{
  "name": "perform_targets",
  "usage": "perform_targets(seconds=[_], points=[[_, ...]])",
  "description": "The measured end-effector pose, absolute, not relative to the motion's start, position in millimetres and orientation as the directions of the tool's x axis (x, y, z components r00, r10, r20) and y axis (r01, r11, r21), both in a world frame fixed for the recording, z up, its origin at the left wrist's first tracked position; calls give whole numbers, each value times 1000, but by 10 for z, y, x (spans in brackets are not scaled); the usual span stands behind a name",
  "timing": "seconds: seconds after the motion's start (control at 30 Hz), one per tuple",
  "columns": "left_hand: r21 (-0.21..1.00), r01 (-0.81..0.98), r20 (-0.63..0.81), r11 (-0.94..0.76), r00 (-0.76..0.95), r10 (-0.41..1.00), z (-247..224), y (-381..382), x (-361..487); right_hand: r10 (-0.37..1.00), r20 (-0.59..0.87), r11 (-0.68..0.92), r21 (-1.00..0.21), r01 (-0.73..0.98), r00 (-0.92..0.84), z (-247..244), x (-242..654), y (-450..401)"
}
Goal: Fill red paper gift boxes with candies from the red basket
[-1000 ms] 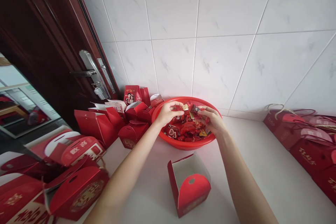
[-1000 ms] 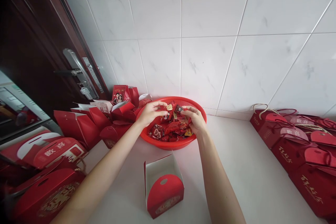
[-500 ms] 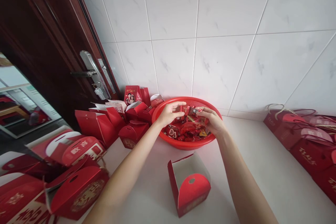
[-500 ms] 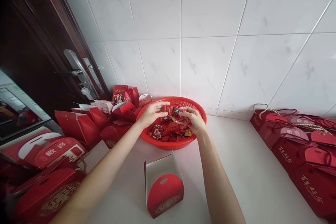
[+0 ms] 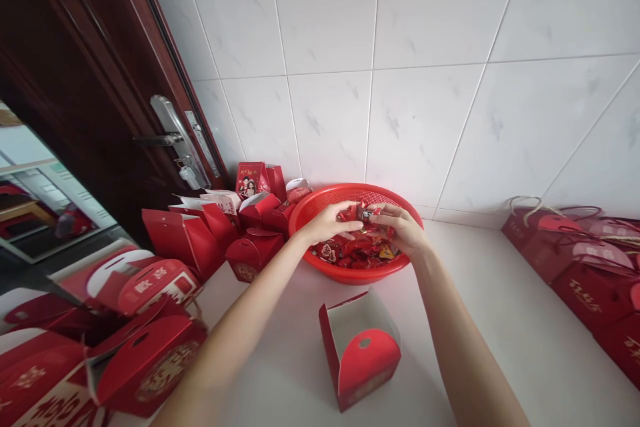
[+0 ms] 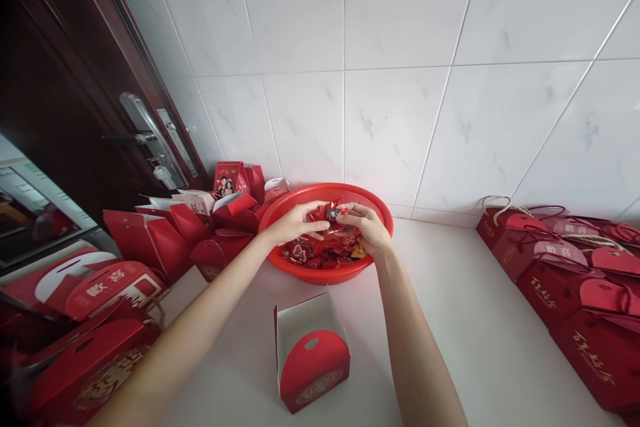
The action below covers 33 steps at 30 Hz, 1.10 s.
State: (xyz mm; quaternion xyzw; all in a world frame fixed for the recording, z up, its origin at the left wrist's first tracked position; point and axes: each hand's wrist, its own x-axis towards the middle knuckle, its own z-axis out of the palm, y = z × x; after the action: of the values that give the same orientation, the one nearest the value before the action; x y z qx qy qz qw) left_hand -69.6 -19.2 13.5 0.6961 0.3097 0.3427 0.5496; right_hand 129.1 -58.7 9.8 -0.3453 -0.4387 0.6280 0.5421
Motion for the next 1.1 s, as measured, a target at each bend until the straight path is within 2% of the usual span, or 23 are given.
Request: perform_targets(seconds=[0.3,0.53,1.1], points=[[966,59,190,-251,492,850,155,-199,-686,969,31,-58,-935,-349,-245,80,1302,-574],[962,52,209,-268,490,846,129,-169,-702,978,-21,-90,-941,-326,-209,81,1287,-575],[978,-16,188,-210,522,832,146,-182,-712,944,79,4,-974,-228,-321,116,1250,-668]])
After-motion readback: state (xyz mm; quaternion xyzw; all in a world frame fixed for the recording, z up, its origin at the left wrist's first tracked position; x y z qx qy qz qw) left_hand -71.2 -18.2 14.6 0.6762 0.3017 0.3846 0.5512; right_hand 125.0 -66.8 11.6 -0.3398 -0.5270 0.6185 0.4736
